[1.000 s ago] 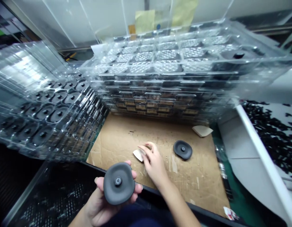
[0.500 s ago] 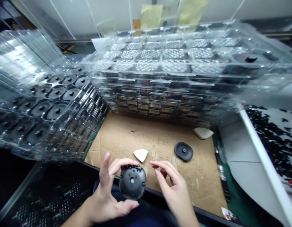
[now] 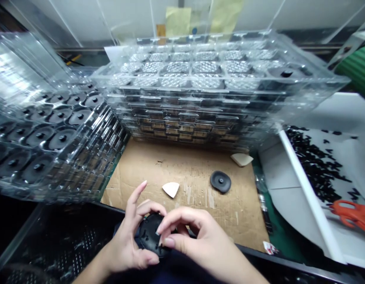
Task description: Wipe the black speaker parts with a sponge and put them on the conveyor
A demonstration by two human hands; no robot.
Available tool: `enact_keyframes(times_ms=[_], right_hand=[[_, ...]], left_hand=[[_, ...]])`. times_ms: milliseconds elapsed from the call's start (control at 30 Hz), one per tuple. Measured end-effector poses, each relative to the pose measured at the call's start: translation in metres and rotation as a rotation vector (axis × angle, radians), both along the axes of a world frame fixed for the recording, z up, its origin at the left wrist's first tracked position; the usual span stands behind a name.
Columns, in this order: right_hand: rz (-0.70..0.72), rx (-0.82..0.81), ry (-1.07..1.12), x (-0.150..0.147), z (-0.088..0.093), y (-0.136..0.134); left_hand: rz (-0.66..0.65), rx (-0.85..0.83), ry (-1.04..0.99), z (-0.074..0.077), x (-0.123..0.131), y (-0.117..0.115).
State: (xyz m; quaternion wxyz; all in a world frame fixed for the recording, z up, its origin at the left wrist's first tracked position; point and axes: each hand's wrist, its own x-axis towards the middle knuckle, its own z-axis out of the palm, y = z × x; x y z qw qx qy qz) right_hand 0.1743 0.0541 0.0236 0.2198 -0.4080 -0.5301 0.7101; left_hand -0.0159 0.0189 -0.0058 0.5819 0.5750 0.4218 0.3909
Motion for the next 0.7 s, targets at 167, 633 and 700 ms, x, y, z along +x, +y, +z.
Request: enact_keyframes(times_ms=[167, 633, 700], right_hand=[[0.041, -0.154, 0.214, -0.003, 0.001, -0.002], [-0.390, 0.037, -0.010, 0.021, -0.016, -0.043], [-0.342, 0.223, -0.106, 0.024, -0.015, -0.049]], left_hand=[[-0.079, -0.215, -0.154, 0.002, 0.001, -0.002], [0.006, -0.025, 0.000, -0.016, 0.004, -0.005], [0.055, -0.095, 0.021, -0.016, 0.010, -0.006]])
